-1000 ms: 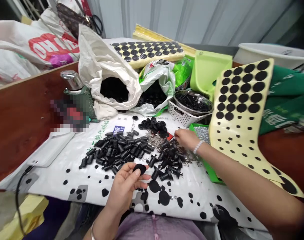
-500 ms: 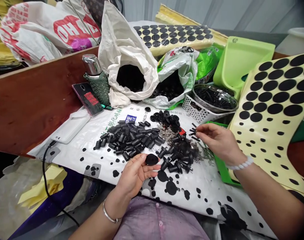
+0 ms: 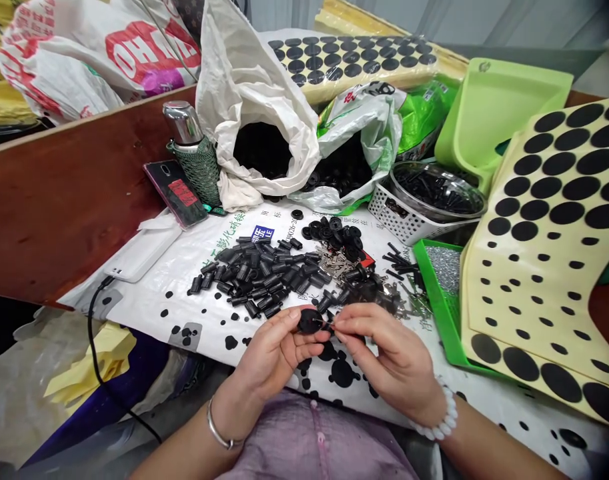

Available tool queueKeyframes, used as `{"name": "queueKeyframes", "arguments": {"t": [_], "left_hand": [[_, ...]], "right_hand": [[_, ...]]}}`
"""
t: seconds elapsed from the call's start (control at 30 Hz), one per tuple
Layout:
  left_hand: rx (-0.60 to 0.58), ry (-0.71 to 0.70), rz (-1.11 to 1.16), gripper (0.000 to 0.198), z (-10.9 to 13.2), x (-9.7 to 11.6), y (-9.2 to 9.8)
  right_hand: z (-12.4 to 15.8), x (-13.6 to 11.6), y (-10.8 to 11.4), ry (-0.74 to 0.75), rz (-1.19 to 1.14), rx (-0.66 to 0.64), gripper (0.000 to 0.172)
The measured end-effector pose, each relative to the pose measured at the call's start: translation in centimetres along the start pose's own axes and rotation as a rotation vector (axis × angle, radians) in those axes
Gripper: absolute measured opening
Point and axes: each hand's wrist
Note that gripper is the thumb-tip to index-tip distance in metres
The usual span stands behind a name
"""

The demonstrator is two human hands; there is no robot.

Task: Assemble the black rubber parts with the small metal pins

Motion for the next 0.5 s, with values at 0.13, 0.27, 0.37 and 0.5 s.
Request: {"name": "queueKeyframes", "arguments": {"t": [0.13, 0.27, 0.37, 0.5], "left_hand": [[-0.038, -0.015, -0.018, 0.023, 0.2, -0.1, -0.1], [-0.074, -0.012, -0.020, 0.021, 0.5, -0.4, -0.3], [-0.102, 0.007, -0.041, 0.020, 0.6, -0.7, -0.2], [-0.110, 0.034, -0.072, 0.021, 0.5, -1.4, 0.3]], "right_hand": [[0.4, -0.3, -0.1, 0.157, 0.010, 0.003, 0.029], [0.9, -0.6, -0.4, 0.217, 0.044, -0.009, 0.026], [1.2, -0.6, -0.5, 0.138, 0.060, 0.020, 0.023], [1.2, -0.4, -0.4, 0.039, 0.107, 0.001, 0.016]]}}
Point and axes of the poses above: each hand's wrist, its own z-axis away from the middle knuckle, its own y-axis out of the back of the hand, x = y × z, and after that the axes turned 15 degrees about x, right-handed
